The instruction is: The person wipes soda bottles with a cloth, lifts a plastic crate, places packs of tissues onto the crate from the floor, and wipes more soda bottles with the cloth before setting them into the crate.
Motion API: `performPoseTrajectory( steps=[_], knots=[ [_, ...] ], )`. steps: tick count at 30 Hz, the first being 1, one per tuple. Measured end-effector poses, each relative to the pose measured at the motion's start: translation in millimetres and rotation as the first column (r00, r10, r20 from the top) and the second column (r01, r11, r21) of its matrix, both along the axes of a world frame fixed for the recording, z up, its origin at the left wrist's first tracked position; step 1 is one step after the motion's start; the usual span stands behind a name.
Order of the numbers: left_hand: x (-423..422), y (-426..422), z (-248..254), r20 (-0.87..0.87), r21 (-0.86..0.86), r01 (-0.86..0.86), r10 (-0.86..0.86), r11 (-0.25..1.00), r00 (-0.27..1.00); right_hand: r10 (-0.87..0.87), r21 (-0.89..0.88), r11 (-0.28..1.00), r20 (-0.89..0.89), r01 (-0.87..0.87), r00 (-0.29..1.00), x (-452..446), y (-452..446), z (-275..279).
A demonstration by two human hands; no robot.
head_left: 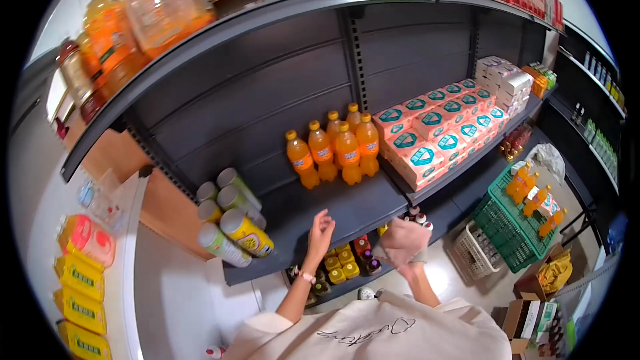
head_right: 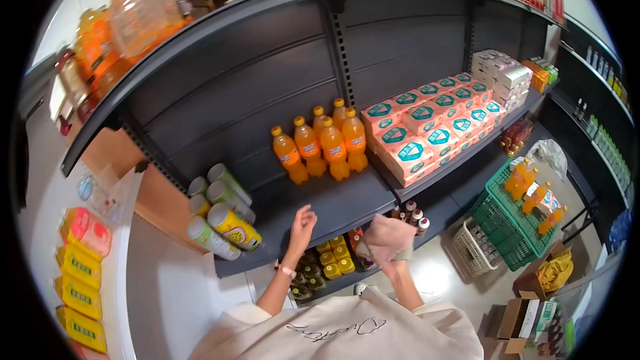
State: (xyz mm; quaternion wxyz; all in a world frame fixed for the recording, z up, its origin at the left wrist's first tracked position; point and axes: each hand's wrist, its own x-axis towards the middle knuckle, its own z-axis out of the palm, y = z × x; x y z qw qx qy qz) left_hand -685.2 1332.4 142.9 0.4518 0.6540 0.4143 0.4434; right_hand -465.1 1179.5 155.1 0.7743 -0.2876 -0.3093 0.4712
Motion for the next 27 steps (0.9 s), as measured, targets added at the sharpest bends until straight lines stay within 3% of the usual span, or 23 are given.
performPoseTrajectory(
  steps=[1,2,4,6,7,10,11,12,14,15,16,17,18,19,20,22,24,25,26,27],
  knots=[
    [19.4,29.0,-1.2,-0.012,0.006,0.013,-0.013,1.0,1.0,-0.06,-0.028,0.998,-0.224,0.055,0.973,-10.2,12.0,-14.6],
    [40.6,53.9,0.6,-0.01,0.043,-0.033,0.034,0.998,0.999,0.005,-0.002,1.0,-0.65,-0.009,0.76,-12.3,17.2,-9.3],
    [81.8,94.5,3.3,-0.001,0.113,-0.118,0.119,0.987,0.993,0.26,0.145,0.965,-0.653,-0.22,0.711,-0.7,6.6,8.1],
    [116.9,134.4,-5.3,0.043,0.221,-0.185,0.179,0.958,0.983,0.289,0.204,0.957,-0.663,-0.204,0.691,17.6,-4.1,3.0],
    [132.0,139.7,4.7,0.19,0.231,-0.137,0.093,0.963,0.977,0.231,0.171,0.972,-0.604,-0.159,0.763,29.4,-9.7,-5.3],
    [158.4,175.4,-20.4,0.043,0.263,-0.273,0.271,0.925,0.962,0.037,0.073,0.997,-0.597,0.008,0.802,49.9,-43.2,-16.3],
    [164.8,174.6,-21.8,0.089,0.316,-0.298,0.285,0.901,0.954,0.016,0.098,0.993,-0.628,0.059,0.778,52.5,-55.9,-16.7],
    [173.5,172.0,-25.2,0.292,0.221,-0.266,0.197,0.938,0.936,-0.001,0.111,0.987,-0.716,0.114,0.698,56.0,-66.9,-23.1],
    [177.9,166.5,-26.6,0.347,0.18,-0.296,0.221,0.938,0.912,-0.003,0.132,0.963,-0.865,0.234,0.502,59.5,-86.5,-35.0],
    [174.9,168.2,-26.0,0.324,0.159,-0.266,0.204,0.951,0.924,-0.185,0.054,0.958,-0.634,0.282,0.751,58.8,-94.7,-39.7],
    [171.5,169.7,-25.7,0.301,0.135,-0.236,0.187,0.962,0.935,-0.343,-0.02,0.935,-0.31,0.355,0.887,57.0,-103.1,-43.5],
    [166.9,163.6,-22.4,0.178,0.173,-0.285,0.255,0.943,0.95,-0.394,-0.027,0.913,-0.319,0.407,0.862,49.6,-109.8,-38.4],
    [165.1,167.2,-42.1,0.255,0.201,-0.283,0.229,0.938,0.939,-0.443,-0.035,0.889,-0.325,0.457,0.836,42.3,-116.6,-33.3],
    [158.6,150.1,-35.9,0.285,0.198,-0.258,0.196,0.946,0.938,-0.356,0.018,0.874,-0.657,0.486,0.665,30.0,-122.7,-8.1],
    [150.2,137.5,-32.0,0.289,0.186,-0.156,0.097,0.97,0.952,-0.186,0.076,0.844,-0.887,0.53,0.423,20.6,-128.9,13.8],
    [135.7,118.2,-48.5,0.351,0.172,-0.002,-0.059,0.985,0.934,-0.292,0.031,0.795,-0.856,0.606,0.427,3.4,-137.0,35.3],
    [112.6,56.4,12.3,0.394,0.112,0.254,-0.278,0.961,0.876,-0.343,0.017,0.767,-0.834,0.642,0.432,-17.1,-145.2,53.0],
    [103.8,35.3,38.9,0.272,0.108,0.372,-0.387,0.922,0.881,-0.341,0.032,0.767,-0.826,0.64,0.45,-21.5,-148.9,65.9],
    [93.9,23.0,35.9,0.323,0.081,0.529,-0.525,0.844,0.788,-0.339,0.046,0.769,-0.816,0.638,0.468,-29.1,-151.6,81.4],
    [85.9,-1.0,70.5,0.31,0.002,0.696,-0.662,0.718,0.683,-0.559,0.031,0.736,-0.536,0.676,0.633,-41.7,-147.3,103.1]
  ],
)
